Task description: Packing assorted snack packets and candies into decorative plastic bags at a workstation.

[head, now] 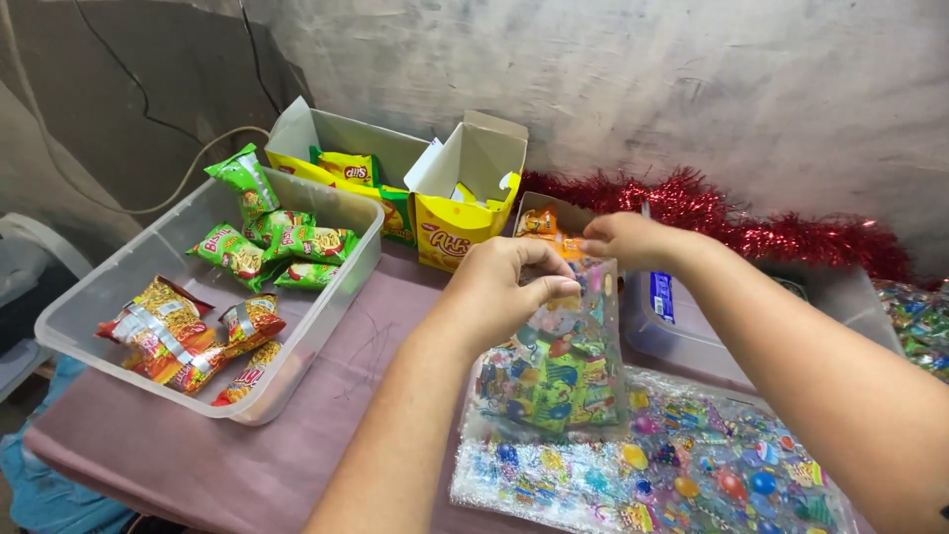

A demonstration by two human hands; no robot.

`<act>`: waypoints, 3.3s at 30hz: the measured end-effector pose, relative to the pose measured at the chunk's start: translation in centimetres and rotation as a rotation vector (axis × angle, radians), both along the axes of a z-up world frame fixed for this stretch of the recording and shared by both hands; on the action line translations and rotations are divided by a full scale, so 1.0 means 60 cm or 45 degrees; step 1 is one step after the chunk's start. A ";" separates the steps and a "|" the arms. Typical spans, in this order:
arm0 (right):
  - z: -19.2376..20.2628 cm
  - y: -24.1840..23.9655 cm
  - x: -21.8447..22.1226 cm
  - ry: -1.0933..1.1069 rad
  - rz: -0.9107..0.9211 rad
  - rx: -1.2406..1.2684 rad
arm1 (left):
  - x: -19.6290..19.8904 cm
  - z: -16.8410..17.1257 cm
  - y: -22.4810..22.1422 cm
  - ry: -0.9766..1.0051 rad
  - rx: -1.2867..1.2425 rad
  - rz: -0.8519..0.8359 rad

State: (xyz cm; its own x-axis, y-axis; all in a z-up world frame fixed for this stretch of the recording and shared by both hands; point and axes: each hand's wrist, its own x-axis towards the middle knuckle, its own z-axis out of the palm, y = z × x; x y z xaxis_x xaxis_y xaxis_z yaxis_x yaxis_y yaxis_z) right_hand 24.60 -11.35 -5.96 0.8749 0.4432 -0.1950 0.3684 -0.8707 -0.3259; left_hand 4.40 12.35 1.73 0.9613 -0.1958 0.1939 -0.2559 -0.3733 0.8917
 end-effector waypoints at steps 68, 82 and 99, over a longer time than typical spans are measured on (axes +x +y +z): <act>0.213 0.043 -0.263 0.048 -0.118 0.914 | -0.022 -0.021 -0.017 -0.264 0.053 0.073; 0.237 0.061 -0.337 0.186 0.096 0.726 | -0.071 -0.026 -0.013 -0.261 -0.011 0.178; 0.226 0.073 -0.349 0.019 0.149 0.446 | -0.089 -0.037 -0.005 -0.196 -0.397 0.470</act>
State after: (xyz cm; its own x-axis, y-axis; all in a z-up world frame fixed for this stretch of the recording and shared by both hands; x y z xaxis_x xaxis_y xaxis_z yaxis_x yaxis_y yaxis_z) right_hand 3.66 -6.98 7.59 0.8127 0.5820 -0.0262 0.4517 -0.6579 -0.6026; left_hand -0.92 12.04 -0.47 0.9113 0.2413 0.3337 -0.2941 -0.1858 0.9375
